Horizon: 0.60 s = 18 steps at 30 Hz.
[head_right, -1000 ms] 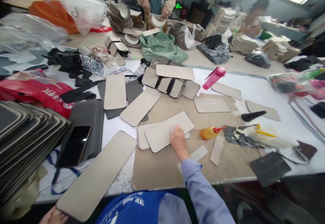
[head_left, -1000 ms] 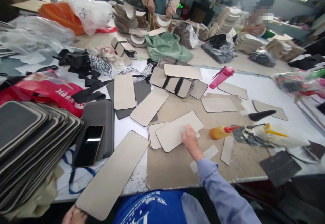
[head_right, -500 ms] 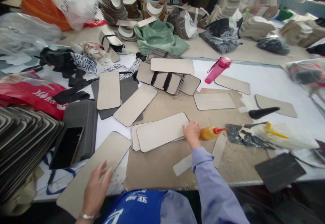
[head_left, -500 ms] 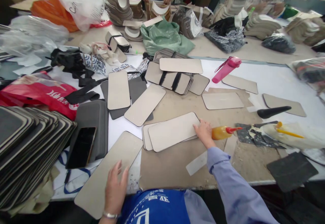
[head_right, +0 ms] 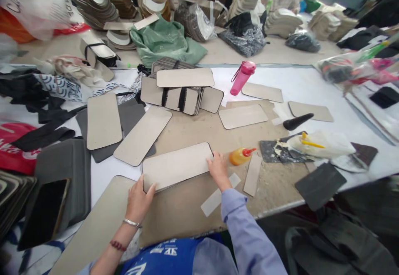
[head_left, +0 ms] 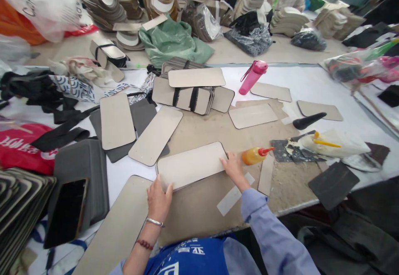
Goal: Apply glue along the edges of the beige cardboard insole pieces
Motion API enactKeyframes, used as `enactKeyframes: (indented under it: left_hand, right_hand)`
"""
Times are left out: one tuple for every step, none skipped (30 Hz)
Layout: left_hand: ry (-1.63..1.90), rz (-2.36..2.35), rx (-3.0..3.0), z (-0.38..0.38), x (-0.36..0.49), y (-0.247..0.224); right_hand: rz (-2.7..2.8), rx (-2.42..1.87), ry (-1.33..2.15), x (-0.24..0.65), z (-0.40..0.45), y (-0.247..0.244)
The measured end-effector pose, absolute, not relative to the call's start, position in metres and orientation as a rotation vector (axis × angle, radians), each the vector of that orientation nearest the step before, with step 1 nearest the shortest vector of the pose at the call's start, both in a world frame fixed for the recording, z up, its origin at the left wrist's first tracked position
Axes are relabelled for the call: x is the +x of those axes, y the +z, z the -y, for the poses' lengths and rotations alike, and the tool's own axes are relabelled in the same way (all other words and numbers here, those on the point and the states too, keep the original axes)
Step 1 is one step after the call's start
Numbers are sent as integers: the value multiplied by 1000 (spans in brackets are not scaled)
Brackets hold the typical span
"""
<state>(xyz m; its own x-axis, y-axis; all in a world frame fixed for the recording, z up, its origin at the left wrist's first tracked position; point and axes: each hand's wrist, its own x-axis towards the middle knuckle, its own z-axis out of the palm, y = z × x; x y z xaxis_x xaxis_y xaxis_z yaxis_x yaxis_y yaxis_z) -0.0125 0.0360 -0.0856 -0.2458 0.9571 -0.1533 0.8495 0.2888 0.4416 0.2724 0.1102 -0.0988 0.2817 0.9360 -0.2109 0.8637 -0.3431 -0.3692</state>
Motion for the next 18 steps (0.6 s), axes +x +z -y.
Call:
enactKeyframes:
  left_hand:
    - [361,-2180,1633,-37,-11,-85]
    - [347,-2180,1646,-38,-9,-85]
    - [335,-2177,1659,-39,-7,-84]
    - [326,-2171,1671,-40,-4,-83]
    - [321,-2164,1679,-41,-1,-83]
    - [320,-2155,1686,-43,2,-82]
    - [324,-2144,1690,-44,5,-82]
    - [331,-2132,1692,-45,8,-81]
    - [343,-2116,1696,-46,11,-82]
    - [357,-2098,1702,-46,14,-82]
    - [373,-2080,1707,-46,18,-83]
    - [390,-2062,1710,-46,21,-83]
    - [409,-2044,1710,-46,23,-84]
    - [430,-2024,1708,-46,26,-85]
    - [456,-2005,1703,-45,28,-86]
    - [487,-1989,1696,-44,30,-87]
    - [522,-1978,1687,-43,32,-87]
    - [561,-1973,1676,-42,33,-87]
  right_hand:
    - [1642,-2351,599,275,-109,-101]
    - [1603,-2339,608,277,-108,-103]
    - [1563,-2325,616,280,-105,-105]
    - [1526,-2310,622,283,-102,-106]
    - [1489,-2293,626,286,-98,-107]
    - [1454,-2272,629,289,-92,-107]
    - [1419,-2249,630,293,-86,-106]
    - [1383,-2226,628,298,-78,-105]
    - [1344,-2208,622,303,-70,-103]
    - [1303,-2197,611,309,-61,-101]
    - [1259,-2194,593,315,-53,-99]
    - [1212,-2204,565,322,-46,-97]
    - [1152,-2221,525,330,-41,-95]
    - [1085,-2234,473,337,-38,-94]
    - [1022,-2235,420,344,-38,-93]
    - [981,-2220,380,350,-41,-94]
    - [971,-2196,357,355,-46,-95]
    - [978,-2167,360,358,-52,-97]
